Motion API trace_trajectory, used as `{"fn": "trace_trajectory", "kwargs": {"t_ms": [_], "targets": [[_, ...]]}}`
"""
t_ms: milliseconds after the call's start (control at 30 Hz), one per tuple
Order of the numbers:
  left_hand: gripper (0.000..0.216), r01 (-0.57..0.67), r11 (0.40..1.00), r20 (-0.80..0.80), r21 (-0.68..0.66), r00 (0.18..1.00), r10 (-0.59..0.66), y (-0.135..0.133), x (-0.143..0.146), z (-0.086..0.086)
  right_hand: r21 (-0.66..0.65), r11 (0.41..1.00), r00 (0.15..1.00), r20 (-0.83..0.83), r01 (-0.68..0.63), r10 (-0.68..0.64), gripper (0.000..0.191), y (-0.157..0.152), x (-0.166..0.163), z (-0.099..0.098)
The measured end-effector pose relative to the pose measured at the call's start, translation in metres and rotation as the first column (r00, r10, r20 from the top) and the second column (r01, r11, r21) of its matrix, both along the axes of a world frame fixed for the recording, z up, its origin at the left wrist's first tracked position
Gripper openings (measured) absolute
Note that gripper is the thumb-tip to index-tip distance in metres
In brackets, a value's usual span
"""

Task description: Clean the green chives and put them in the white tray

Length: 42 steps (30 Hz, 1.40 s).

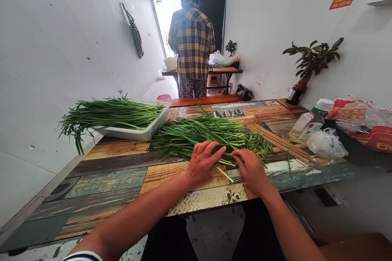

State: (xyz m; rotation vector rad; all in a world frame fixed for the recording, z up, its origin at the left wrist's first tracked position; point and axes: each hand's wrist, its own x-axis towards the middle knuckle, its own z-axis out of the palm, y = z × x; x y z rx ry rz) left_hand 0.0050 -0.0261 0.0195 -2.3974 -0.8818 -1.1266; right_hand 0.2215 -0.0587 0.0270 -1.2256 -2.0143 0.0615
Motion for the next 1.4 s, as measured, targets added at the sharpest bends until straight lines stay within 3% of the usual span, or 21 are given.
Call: {"fn": "trace_trajectory", "kwargs": {"t_ms": [100, 300, 400, 467, 567, 667, 833, 900, 1000, 1067, 1167, 1267, 1333, 1400], "targets": [[0.035, -0.051, 0.999, 0.045, 0.007, 0.998, 0.051, -0.001, -0.004, 0.002, -0.016, 0.995, 0.993, -0.066, 0.101, -0.102, 0.018, 0.007, 0.003, 0.006], [0.029, 0.019, 0.999, 0.021, 0.048, 1.0, -0.02, -0.002, -0.002, 0.006, -0.09, 0.994, 0.995, -0.09, -0.06, 0.052, 0.017, -0.01, -0.009, 0.032], [0.018, 0.068, 0.998, 0.014, -0.002, 0.998, -0.068, 0.0, 0.001, 0.006, -0.116, 0.992, 0.978, -0.209, -0.055, 0.03, 0.015, -0.02, -0.018, 0.033], [0.021, 0.113, 0.991, -0.02, -0.067, 0.993, -0.115, 0.002, 0.001, 0.004, -0.188, 0.981, 0.922, -0.385, -0.049, -0.028, 0.015, -0.022, -0.024, 0.03], [0.023, 0.134, 0.984, -0.073, -0.118, 0.987, -0.143, 0.003, 0.0, -0.001, -0.332, 0.93, 0.753, -0.65, -0.157, -0.105, 0.028, -0.019, -0.034, 0.019], [0.024, 0.159, 0.979, -0.037, -0.131, 0.986, -0.165, 0.002, -0.002, -0.002, -0.4, 0.882, 0.673, -0.727, -0.251, -0.138, 0.034, -0.014, -0.038, 0.006], [0.02, 0.192, 0.955, 0.096, -0.226, 0.98, -0.175, 0.002, -0.002, -0.006, -0.351, 0.931, 0.793, -0.593, -0.1, -0.139, 0.024, -0.004, -0.016, -0.016], [0.018, 0.164, 0.947, 0.144, -0.276, 0.981, -0.128, 0.006, -0.001, -0.011, -0.337, 0.941, 0.784, -0.581, 0.012, -0.218, 0.027, 0.0, 0.0, -0.02], [0.016, 0.139, 0.933, 0.173, -0.332, 0.981, -0.084, 0.012, 0.0, -0.017, -0.264, 0.939, 0.759, -0.558, 0.219, -0.334, 0.036, 0.001, 0.016, -0.013], [0.015, 0.139, 0.922, 0.147, -0.362, 0.985, -0.091, 0.015, -0.001, -0.019, -0.119, 0.934, 0.833, -0.425, 0.336, -0.353, 0.041, -0.003, 0.014, 0.001], [0.015, 0.145, 0.911, 0.125, -0.387, 0.987, -0.104, 0.014, -0.002, -0.017, 0.093, 0.957, 0.959, -0.102, 0.273, -0.264, 0.039, -0.012, -0.001, 0.024], [0.015, 0.172, 0.902, 0.131, -0.397, 0.983, -0.129, 0.011, -0.003, -0.015, 0.094, 0.991, 0.987, 0.122, 0.098, -0.109, 0.021, -0.013, -0.014, 0.033], [0.015, 0.202, 0.899, 0.139, -0.388, 0.977, -0.159, 0.009, -0.004, -0.013, 0.025, 0.999, 0.992, 0.119, 0.046, -0.049, 0.021, -0.01, -0.015, 0.03], [0.015, 0.227, 0.903, 0.153, -0.364, 0.971, -0.182, 0.009, -0.004, -0.013, -0.059, 0.998, 0.999, 0.012, 0.036, -0.035, 0.027, -0.007, -0.011, 0.022]]}}
